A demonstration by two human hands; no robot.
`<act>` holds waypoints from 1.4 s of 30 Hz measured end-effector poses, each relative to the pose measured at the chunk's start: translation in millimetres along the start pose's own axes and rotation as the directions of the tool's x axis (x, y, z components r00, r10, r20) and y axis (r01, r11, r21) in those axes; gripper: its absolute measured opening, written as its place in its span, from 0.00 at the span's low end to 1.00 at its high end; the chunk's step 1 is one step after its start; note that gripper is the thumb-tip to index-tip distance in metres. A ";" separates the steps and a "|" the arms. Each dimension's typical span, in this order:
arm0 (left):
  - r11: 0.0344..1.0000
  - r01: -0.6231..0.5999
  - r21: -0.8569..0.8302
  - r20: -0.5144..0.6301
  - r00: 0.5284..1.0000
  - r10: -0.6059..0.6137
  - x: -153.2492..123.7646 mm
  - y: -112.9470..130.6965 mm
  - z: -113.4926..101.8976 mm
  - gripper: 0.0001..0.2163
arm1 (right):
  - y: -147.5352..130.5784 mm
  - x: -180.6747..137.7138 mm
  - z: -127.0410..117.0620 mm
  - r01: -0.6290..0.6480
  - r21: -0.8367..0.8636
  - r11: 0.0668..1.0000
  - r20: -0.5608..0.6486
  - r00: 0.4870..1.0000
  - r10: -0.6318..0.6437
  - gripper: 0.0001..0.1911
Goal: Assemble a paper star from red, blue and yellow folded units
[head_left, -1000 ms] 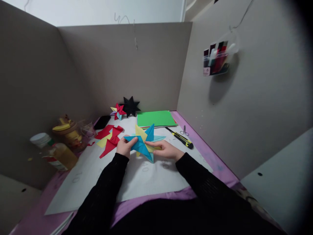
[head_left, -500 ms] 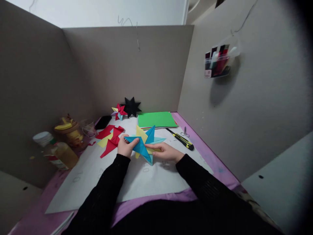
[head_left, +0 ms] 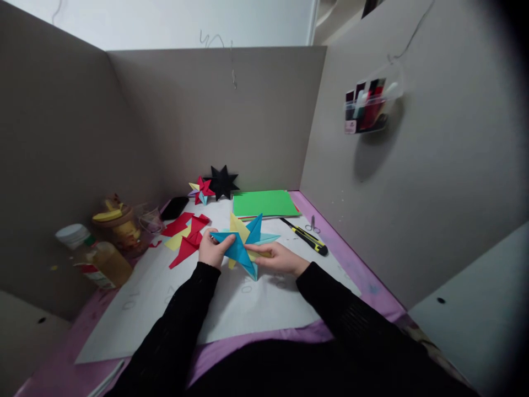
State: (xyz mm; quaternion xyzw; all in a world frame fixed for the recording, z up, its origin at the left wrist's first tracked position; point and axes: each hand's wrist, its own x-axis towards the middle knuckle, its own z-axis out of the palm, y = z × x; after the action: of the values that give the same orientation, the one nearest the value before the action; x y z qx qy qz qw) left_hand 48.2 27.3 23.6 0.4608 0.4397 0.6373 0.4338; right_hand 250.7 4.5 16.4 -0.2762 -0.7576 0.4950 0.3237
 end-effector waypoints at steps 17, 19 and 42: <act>0.998 0.050 -0.032 0.026 0.998 -0.049 2.8 -5.7 -3.4 0.24 | 0.6 -0.8 1.7 -0.045 0.025 0.999 -0.021 0.999 0.045 0.28; 0.997 0.064 -0.033 0.050 0.997 -0.062 3.6 -5.7 -5.4 0.25 | 0.5 -0.8 1.9 -0.043 0.021 0.999 -0.023 0.999 0.043 0.28; 0.137 -0.736 0.662 0.499 0.571 0.652 16.4 26.7 -39.1 0.06 | -5.2 -0.3 1.3 0.004 -0.072 0.997 -0.042 0.999 -0.007 0.33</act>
State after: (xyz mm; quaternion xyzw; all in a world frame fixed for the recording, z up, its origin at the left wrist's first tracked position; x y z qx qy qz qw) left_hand 3.2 30.5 45.3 0.7814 0.3970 0.4532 -0.1629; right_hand 249.4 1.7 20.8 -0.2961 -0.7687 0.4605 0.3306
